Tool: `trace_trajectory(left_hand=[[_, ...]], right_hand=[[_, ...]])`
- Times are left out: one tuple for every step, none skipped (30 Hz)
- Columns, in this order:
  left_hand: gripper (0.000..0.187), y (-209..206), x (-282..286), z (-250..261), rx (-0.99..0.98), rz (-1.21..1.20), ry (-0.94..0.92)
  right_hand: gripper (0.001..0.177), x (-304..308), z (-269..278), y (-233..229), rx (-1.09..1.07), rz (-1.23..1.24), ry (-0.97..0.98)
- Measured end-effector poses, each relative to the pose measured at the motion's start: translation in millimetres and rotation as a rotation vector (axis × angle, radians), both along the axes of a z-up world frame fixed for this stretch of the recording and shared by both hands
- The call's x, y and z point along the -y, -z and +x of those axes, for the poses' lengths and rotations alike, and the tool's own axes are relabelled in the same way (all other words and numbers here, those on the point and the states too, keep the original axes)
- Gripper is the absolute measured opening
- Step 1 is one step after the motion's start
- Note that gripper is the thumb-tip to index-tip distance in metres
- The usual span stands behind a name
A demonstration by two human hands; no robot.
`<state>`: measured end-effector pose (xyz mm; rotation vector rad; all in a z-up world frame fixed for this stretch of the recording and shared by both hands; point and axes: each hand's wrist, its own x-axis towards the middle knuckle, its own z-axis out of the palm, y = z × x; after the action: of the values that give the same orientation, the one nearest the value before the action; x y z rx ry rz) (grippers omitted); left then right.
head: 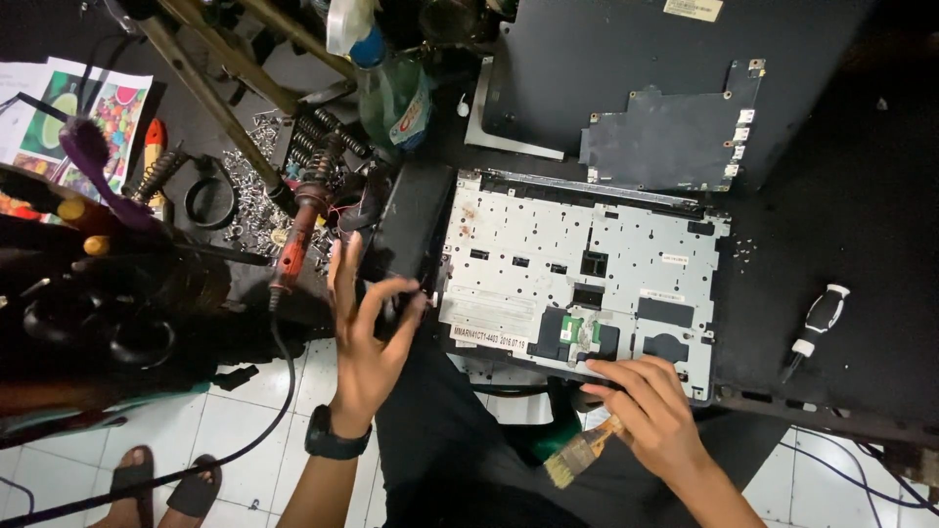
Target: Disassembling a laptop by removing screws with a screwdriver, cleaning the interior with a brush, and prying off the internal metal shield.
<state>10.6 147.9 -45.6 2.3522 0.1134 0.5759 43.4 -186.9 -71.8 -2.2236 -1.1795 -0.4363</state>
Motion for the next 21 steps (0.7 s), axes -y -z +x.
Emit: trace_trajectory(left_hand=[[0.014, -6.6, 1.9, -2.7, -0.003, 0.011, -0.006], [0.014, -4.5, 0.8, -3.4, -0.003, 0.011, -0.006], [0.016, -2.4, -0.3, -5.0, -0.015, 0.071, 0.010], [0.019, -0.2, -1.6, -6.6, -0.027, 0.131, 0.027], [0.019, 0.4, -3.0, -7.2, -0.028, 0.131, 0.026], [0.023, 1.1, -4.4, -7.9, -0.041, 0.181, 0.023], [0.029, 2.0, -5.4, -8.6, -0.053, 0.231, 0.021], [0.029, 2.0, -7.6, -8.3, -0.054, 0.230, 0.021], [0.025, 2.1, -9.9, -9.0, -0.067, 0.265, 0.047], [0.023, 2.1, -12.4, -9.8, -0.080, 0.300, 0.073], [0.023, 0.2, -13.4, -7.6, -0.081, 0.300, 0.069], [0.020, -1.9, -14.4, -5.5, -0.069, 0.290, 0.095], [0.017, -4.6, -16.0, -3.9, -0.059, 0.283, 0.120], [0.017, -3.2, -15.4, -4.7, -0.062, 0.285, 0.116], [0.012, -1.6, -14.5, -3.7, -0.040, 0.275, 0.122], [0.009, -0.1, -13.4, -2.3, -0.018, 0.265, 0.129], [0.009, 5.8, -15.4, -4.1, -0.018, 0.265, 0.130], [0.013, 11.7, -17.1, -5.5, 0.011, 0.232, 0.120], [0.017, 17.8, -18.2, -5.4, 0.040, 0.199, 0.117], [0.017, 16.6, -15.6, -5.7, 0.042, 0.198, 0.124], [0.013, 15.7, -13.1, -6.3, 0.019, 0.183, 0.089]], right_hand=[[0.023, -1.6, 0.3, -4.0, 0.000, 0.012, -0.001], [0.023, -0.9, 0.5, -2.1, -0.001, 0.012, -0.001], [0.025, -0.3, 0.3, 0.0, 0.001, 0.002, 0.004], [0.027, 0.3, 0.0, 2.2, 0.003, -0.008, 0.009], [0.027, 0.5, 0.4, 3.8, 0.002, -0.008, 0.009], [0.027, 0.7, 0.7, 5.3, 0.010, -0.007, 0.007], [0.027, 1.4, 0.7, 6.9, 0.018, -0.007, 0.007], [0.027, 1.3, 0.4, 6.2, 0.016, -0.008, 0.007], [0.026, 1.0, 0.3, 5.4, 0.015, -0.007, 0.009], [0.025, 0.5, 0.0, 4.6, 0.013, -0.006, 0.011], [0.025, 0.7, -0.2, 4.4, 0.012, -0.006, 0.006], [0.021, 1.0, -0.5, 4.0, -0.004, -0.016, 0.013], [0.018, 0.6, -1.2, 3.9, -0.022, -0.025, 0.020], [0.018, 1.2, -2.3, 6.7, -0.024, -0.023, 0.015], [0.013, 2.2, -2.5, 9.6, -0.030, -0.016, 0.019], [0.008, 3.5, -2.5, 12.4, -0.037, -0.010, 0.023], [0.008, 3.0, -2.5, 11.5, -0.037, -0.010, 0.024], [0.010, 2.9, -2.0, 10.8, -0.045, -0.009, 0.017], [0.012, 3.6, -2.3, 9.9, -0.053, -0.010, 0.016], [0.012, 3.1, -1.3, 8.7, -0.053, -0.010, 0.023], [0.016, 2.7, -0.6, 7.5, -0.040, -0.007, 0.014]])
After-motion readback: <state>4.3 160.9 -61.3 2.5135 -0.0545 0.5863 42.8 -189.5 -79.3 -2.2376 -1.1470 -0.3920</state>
